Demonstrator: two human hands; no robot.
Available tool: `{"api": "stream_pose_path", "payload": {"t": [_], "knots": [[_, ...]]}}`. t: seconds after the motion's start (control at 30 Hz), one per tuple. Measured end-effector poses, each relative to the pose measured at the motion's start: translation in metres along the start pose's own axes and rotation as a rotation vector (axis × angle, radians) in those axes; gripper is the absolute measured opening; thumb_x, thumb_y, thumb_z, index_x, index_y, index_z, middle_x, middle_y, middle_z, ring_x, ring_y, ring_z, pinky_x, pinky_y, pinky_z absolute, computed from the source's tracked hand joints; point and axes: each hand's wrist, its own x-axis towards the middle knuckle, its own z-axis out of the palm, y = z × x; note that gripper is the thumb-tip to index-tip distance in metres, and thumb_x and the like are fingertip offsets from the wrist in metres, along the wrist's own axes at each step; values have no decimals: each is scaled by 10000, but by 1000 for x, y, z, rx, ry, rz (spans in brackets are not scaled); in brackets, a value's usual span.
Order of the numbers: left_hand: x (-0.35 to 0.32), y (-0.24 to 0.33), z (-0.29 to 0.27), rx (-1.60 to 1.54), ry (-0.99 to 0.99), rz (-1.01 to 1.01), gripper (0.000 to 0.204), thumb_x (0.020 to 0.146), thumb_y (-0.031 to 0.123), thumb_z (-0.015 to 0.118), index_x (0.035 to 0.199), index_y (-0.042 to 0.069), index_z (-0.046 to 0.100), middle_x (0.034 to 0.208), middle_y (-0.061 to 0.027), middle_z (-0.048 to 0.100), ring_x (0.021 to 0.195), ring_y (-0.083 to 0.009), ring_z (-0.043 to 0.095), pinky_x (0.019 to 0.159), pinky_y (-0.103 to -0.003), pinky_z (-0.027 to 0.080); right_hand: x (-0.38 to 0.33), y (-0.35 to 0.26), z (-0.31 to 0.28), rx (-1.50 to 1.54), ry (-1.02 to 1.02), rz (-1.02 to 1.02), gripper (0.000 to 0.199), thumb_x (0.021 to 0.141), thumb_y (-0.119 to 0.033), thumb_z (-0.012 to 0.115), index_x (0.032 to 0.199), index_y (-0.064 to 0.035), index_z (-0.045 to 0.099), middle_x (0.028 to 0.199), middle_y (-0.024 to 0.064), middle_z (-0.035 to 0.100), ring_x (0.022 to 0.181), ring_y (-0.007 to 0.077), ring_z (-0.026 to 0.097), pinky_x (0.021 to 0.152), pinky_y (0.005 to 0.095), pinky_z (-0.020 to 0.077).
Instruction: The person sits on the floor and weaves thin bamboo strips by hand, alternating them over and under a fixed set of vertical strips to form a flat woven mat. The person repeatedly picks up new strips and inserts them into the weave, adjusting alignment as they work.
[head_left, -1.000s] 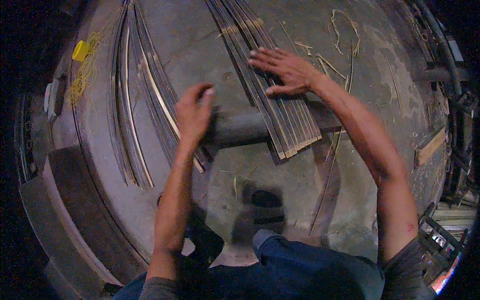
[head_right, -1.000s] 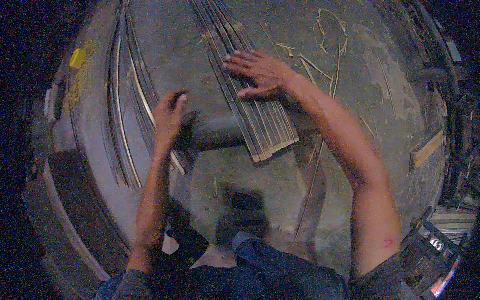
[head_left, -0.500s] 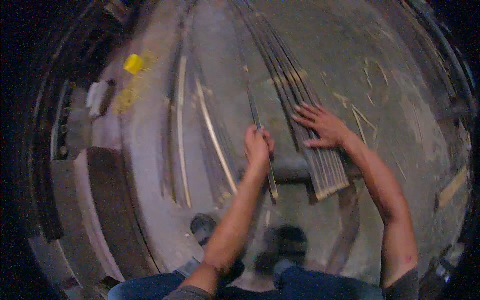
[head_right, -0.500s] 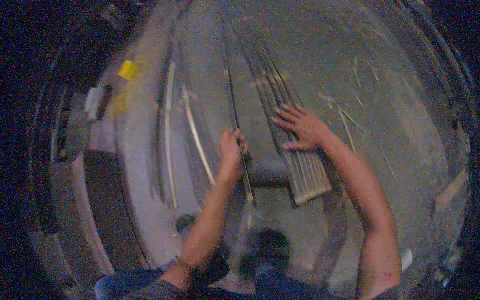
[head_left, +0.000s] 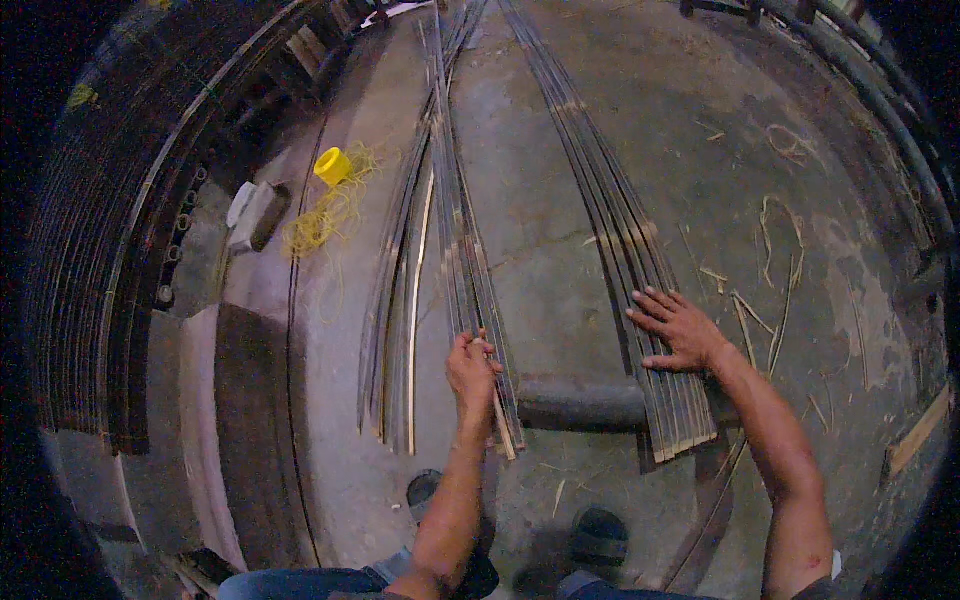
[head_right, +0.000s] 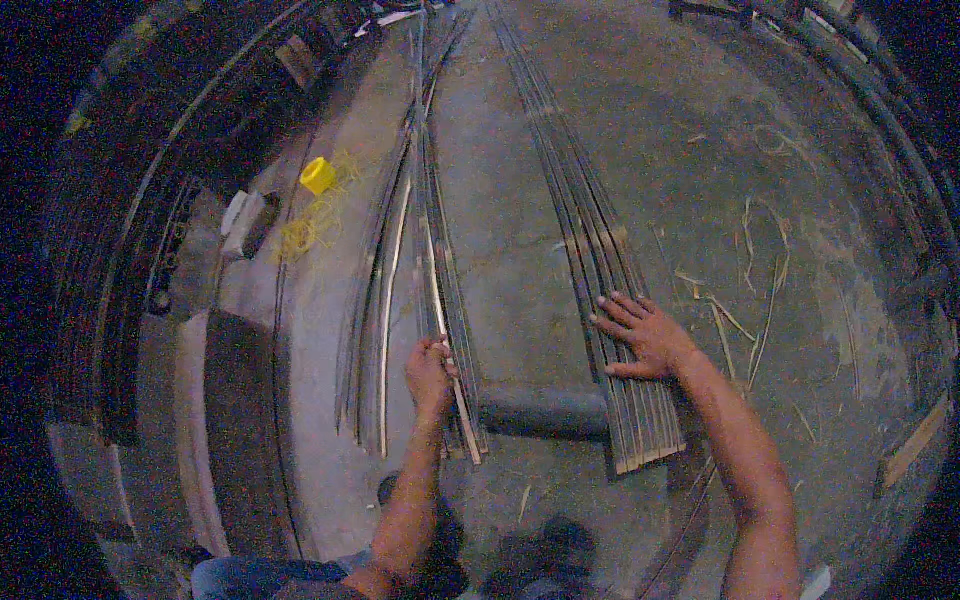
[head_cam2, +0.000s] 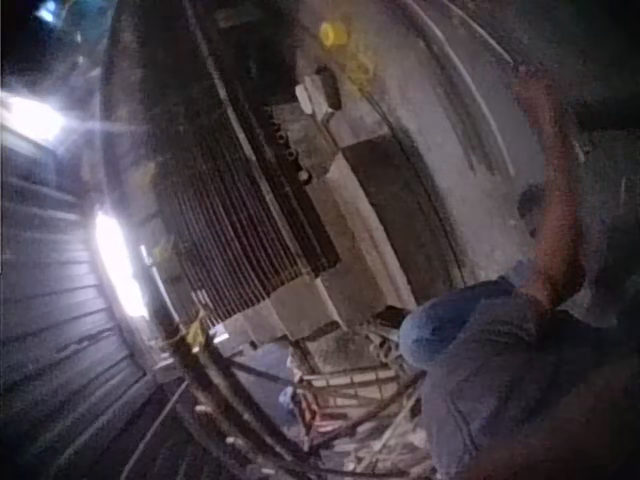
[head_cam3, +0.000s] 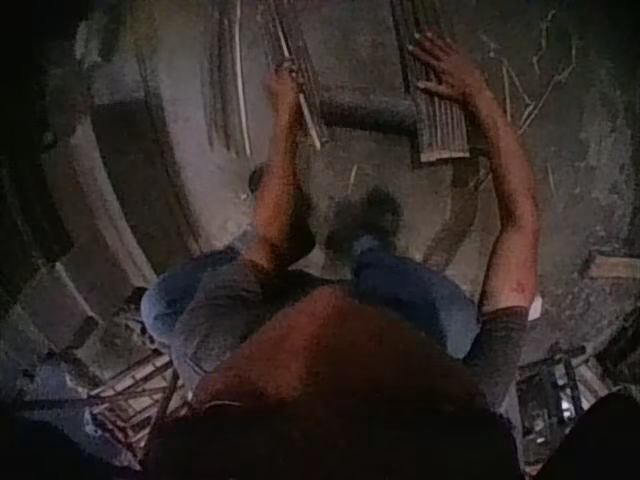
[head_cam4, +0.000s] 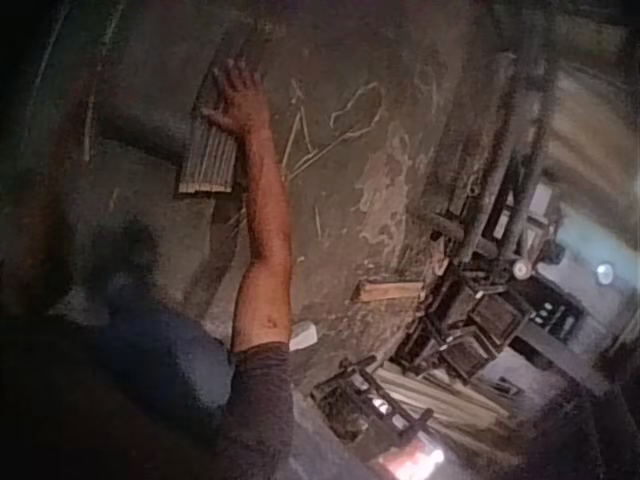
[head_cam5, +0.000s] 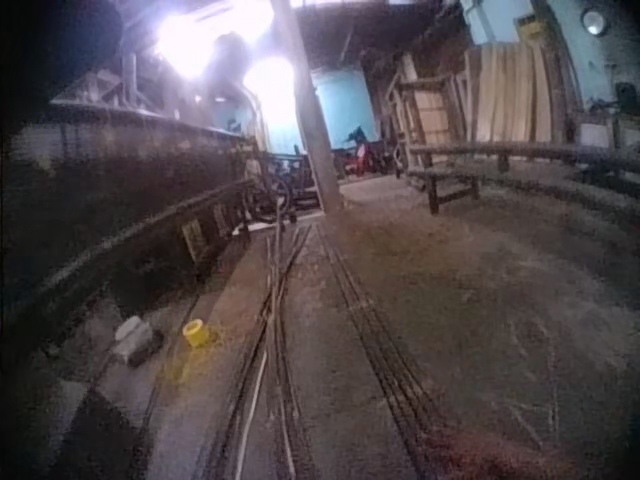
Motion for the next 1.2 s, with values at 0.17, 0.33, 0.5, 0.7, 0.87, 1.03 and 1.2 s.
{"api": "stream_pose_path", "payload": {"t": [0.17, 0.33, 0.5, 0.7, 0.87, 1.03, 1.2], "knots": [[38, -39, -42, 572, 176, 264, 378, 888, 172, 502, 1189, -52, 462, 1009, -197, 567, 889, -289, 573, 744, -367, 448, 1, 4, 8, 69, 29, -16, 824, 757, -595, 538, 1420, -178, 282, 1486, 111, 216, 1372, 314, 184, 1094, 494, 184], [8, -8, 24, 421, -110, 363, 415, 868, 229, 547, 1225, 19, 516, 1192, -179, 560, 1083, -336, 541, 920, -408, 427, 5, 17, -1, 16, 10, -31, 810, 768, -574, 537, 1423, -177, 274, 1492, 93, 205, 1372, 318, 176, 1093, 508, 174], [-20, 25, 108, 505, -517, 254, 305, 844, 238, 584, 1047, 16, 632, 919, -143, 669, 867, -256, 648, 772, -343, 494, 9, 14, -5, -42, 91, -51, 785, 788, -589, 512, 1423, -196, 270, 1498, 67, 192, 1370, 303, 188, 1089, 520, 173], [-26, 5, 144, 527, -607, 151, 283, 811, 244, 629, 961, 5, 653, 793, -121, 683, 761, -226, 670, 674, -334, 502, 16, 14, 6, -62, 109, -61, 784, 779, -653, 483, 1414, -237, 287, 1487, 71, 227, 1367, 298, 207, 1094, 505, 180], [-24, 8, 140, 509, -636, 116, 276, 819, 223, 619, 962, -12, 625, 851, -153, 665, 755, -174, 660, 631, -321, 499, 21, 15, 11, -30, 113, -64, 795, 770, -637, 504, 1415, -227, 287, 1488, 73, 225, 1366, 303, 208, 1094, 506, 179], [-17, 9, 134, -344, -268, -219, 168, 891, 227, 504, 964, 76, 509, 718, -46, 573, 518, -129, 497, 462, -274, 414, 29, 11, -7, -18, 86, -86, 814, 772, -627, 501, 1415, -173, 288, 1487, 90, 223, 1363, 315, 211, 1094, 499, 180], [-16, 45, 65, -132, -136, -53, 203, 879, 170, 492, 1042, 50, 482, 759, -37, 543, 538, -106, 480, 458, -256, 396, -2, 3, -6, -11, 11, -1, 819, 761, -617, 521, 1404, -161, 304, 1482, 95, 231, 1367, 306, 198, 1094, 474, 197]]}}
